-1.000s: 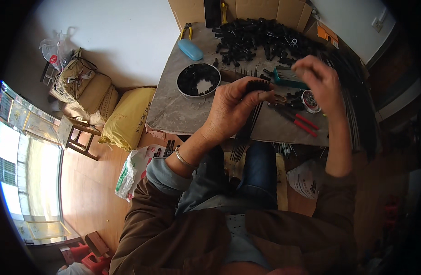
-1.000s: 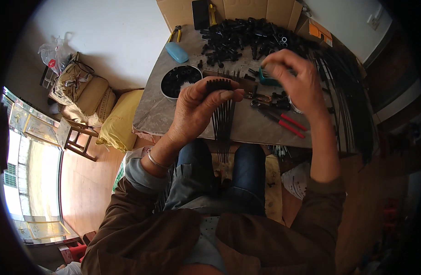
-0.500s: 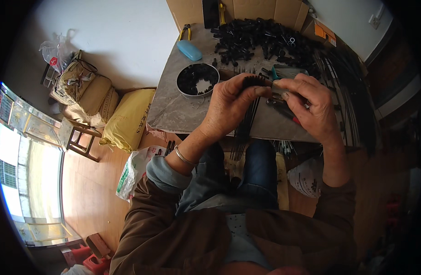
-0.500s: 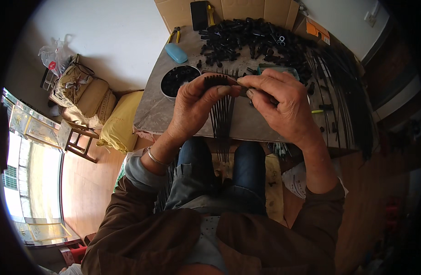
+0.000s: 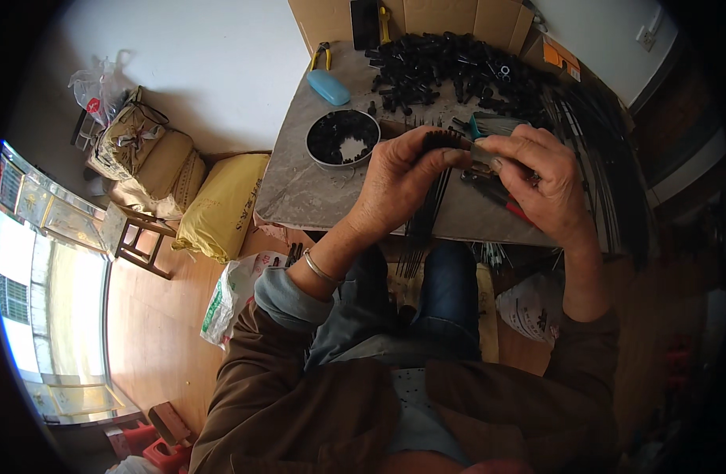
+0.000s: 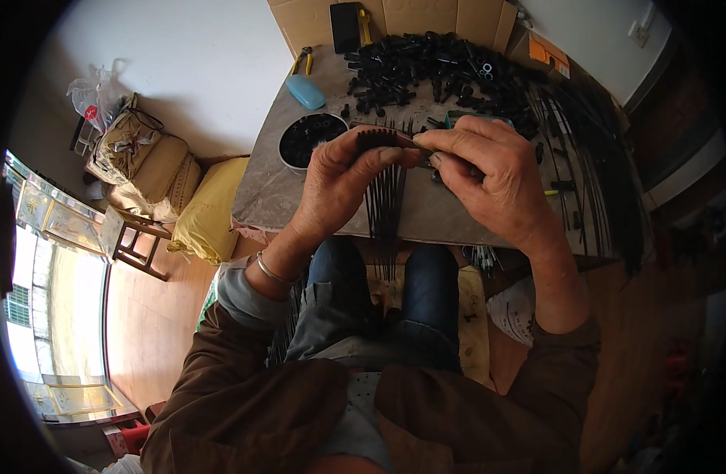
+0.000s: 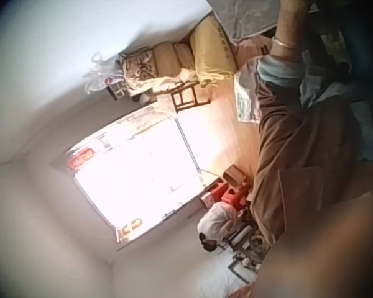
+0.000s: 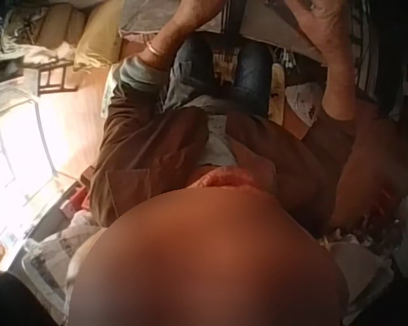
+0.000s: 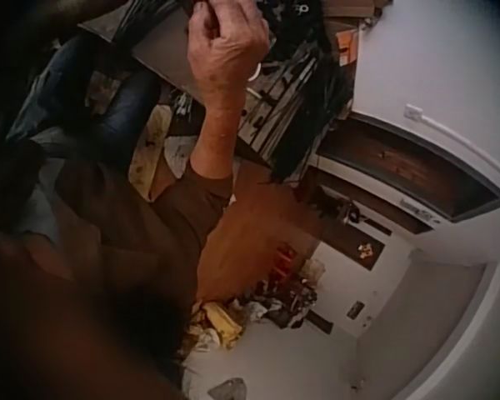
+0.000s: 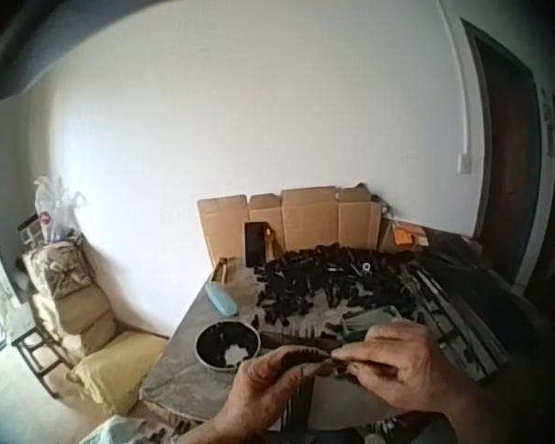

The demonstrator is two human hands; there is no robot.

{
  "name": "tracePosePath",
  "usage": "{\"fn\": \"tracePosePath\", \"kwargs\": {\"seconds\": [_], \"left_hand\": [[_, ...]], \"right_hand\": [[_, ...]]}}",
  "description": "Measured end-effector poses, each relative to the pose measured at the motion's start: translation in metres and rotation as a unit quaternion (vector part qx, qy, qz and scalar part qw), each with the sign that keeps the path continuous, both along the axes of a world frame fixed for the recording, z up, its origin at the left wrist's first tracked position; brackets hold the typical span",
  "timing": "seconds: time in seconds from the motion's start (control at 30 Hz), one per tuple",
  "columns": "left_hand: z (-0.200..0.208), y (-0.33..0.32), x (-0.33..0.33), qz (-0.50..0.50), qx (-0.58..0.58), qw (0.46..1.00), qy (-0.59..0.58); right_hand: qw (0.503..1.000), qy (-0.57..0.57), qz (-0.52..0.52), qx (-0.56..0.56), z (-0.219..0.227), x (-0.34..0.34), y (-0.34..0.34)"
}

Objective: Assembling the metal ribs and runner of an umbrella frame using wire and pliers.

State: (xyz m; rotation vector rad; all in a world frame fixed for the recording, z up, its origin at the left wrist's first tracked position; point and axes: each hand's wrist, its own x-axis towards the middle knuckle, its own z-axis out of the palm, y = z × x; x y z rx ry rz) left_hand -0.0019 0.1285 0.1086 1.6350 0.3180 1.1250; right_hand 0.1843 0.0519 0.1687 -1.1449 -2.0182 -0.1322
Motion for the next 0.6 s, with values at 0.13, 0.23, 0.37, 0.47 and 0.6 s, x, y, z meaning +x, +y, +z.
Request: {"fn": "tracePosePath", "kwargs": {"seconds": [0.13, 0.23, 0.37, 0.47, 0.6], "left_hand": [[0.002, -0.002, 0.001, 0.002, 0.01, 1.0, 0.003], [0.0, -0.002, 0.002, -0.018, 0.0, 1.0, -0.002], [0.002, 0.0, 0.002, -0.04, -0.007, 0.999, -0.005], [0.006, 0.0, 0.001, -0.039, 0.018, 0.999, 0.022], [0.012, 0.0, -0.002, -0.07, 0.001, 0.996, 0.053]], "right_hand": [[1.0, 0.005, -0.005, -0.006, 0.003, -0.002, -0.002], [0.995, -0.085, -0.022, 0.043, 0.018, -0.002, -0.003], [0.986, -0.148, -0.004, 0.076, 0.025, 0.003, 0.002], [0.997, -0.076, 0.012, 0.019, 0.013, 0.008, 0.003], [0.991, -0.124, 0.013, 0.053, 0.023, 0.004, 0.001]]}}
